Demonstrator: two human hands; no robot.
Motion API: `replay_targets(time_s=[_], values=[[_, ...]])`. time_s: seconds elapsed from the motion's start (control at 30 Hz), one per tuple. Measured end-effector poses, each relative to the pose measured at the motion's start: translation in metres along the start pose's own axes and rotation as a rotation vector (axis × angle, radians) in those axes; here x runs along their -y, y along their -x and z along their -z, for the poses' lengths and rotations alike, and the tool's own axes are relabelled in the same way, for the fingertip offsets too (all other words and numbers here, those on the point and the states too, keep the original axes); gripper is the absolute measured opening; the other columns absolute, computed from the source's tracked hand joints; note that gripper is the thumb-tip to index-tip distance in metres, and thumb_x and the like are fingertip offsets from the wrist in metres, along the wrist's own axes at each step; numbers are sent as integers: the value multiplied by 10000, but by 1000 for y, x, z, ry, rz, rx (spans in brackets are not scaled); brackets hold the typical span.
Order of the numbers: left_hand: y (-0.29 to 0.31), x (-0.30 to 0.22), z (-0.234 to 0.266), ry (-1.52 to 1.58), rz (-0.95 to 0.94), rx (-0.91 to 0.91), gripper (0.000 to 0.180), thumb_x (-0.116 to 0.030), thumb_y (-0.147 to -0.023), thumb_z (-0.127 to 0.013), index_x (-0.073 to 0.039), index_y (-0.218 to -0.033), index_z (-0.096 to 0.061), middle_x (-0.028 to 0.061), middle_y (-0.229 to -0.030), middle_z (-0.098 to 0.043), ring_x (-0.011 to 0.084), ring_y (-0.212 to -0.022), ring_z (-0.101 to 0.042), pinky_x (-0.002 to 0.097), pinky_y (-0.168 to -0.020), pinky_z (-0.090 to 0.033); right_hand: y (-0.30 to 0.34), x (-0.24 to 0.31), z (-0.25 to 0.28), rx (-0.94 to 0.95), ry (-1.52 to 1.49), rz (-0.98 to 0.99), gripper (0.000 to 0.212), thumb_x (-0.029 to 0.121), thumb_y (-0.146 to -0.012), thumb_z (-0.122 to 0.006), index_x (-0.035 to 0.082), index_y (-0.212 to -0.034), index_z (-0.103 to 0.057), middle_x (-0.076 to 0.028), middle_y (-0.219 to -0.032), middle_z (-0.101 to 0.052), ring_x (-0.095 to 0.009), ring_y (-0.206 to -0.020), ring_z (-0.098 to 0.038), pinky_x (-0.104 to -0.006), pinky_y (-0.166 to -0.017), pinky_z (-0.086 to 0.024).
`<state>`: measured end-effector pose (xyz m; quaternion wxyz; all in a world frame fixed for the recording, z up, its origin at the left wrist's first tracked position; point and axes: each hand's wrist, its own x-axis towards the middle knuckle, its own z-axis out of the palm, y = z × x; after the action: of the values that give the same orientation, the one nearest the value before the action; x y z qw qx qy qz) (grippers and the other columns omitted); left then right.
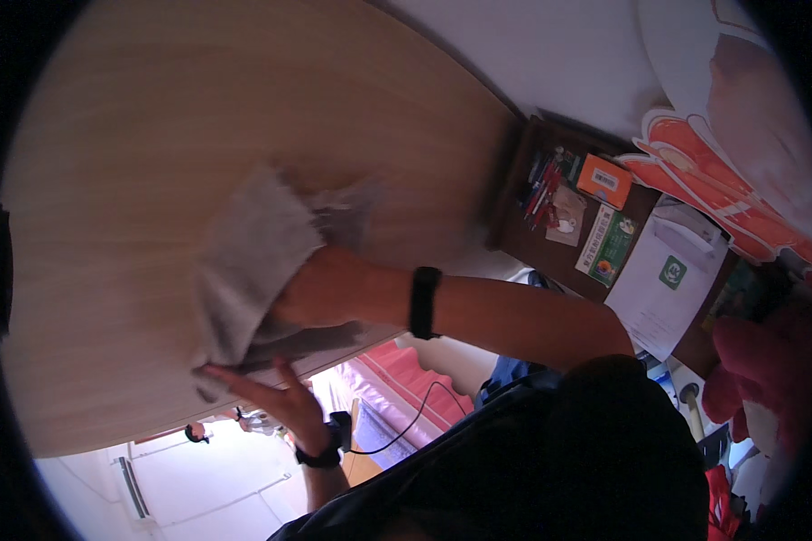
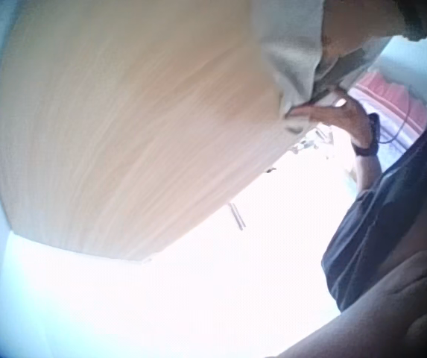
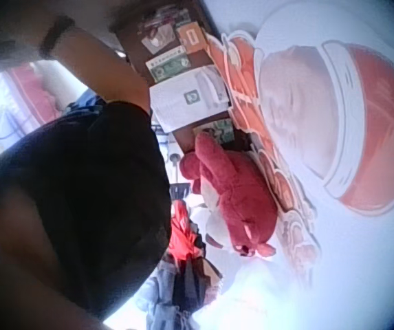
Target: The person wipes the surface of a white drawer unit and a wooden cabinet using a cloth. The person moves the cloth across the drawer fronts and the top of the cabinet, cleaning the surfaces in a room with various items visible in the background.
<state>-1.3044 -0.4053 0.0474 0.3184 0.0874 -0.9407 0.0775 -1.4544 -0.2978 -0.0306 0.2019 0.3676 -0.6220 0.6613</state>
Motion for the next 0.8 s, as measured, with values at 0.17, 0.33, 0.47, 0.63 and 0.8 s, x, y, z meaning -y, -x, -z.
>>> replay_targets(time_s=[0.17,0.33,0.47,0.63,0.8], values=[[-54,16,39,-9,113,-239,989,-647,-944,-494,-22,-1585,-73,302,-1602,-144,452,-1483,-176,556,-1165,-230,-63,52,-24,-78,123,247,367,333,-853,-590,128,-1131,-714,-95,-1359,-581,-317,-1337,-487,-489,-1091,-412],[-56,6,-2,-167,-32,-195,1008,-651,-926,-505,-17,-1581,-75,368,-1560,-134,525,-1438,-206,590,-1100,-285,-62,28,-21,-185,-93,36,531,383,-881,-603,155,-1359,-569,-124,-1407,-549,-347,-1317,-490,-500,-1105,-392],[-32,-19,-33,-204,-144,-4,1008,-518,-916,-585,30,-1568,-45,399,-1556,-92,567,-1421,-173,599,-1123,-216,-25,2,13,-97,-28,-127,610,397,-897,-600,156,-1446,-485,-156,-1484,-477,-364,-1379,-430,-499,-1121,-362],[-17,-67,-78,-1,-284,286,940,-324,-901,-628,118,-1534,-91,414,-1527,-184,568,-1395,-226,565,-1140,-213,35,-57,26,-156,236,-286,600,353,-882,-607,87,-1412,-510,-203,-1428,-512,-401,-1328,-465,-496,-1100,-368],[-2,-80,-88,157,-286,401,917,-246,-889,-632,121,-1534,-93,399,-1524,-214,555,-1377,-271,558,-1135,-229,68,-62,40,-79,417,-328,543,286,-854,-618,42,-1337,-570,-224,-1347,-562,-412,-1268,-506,-512,-1072,-385]])
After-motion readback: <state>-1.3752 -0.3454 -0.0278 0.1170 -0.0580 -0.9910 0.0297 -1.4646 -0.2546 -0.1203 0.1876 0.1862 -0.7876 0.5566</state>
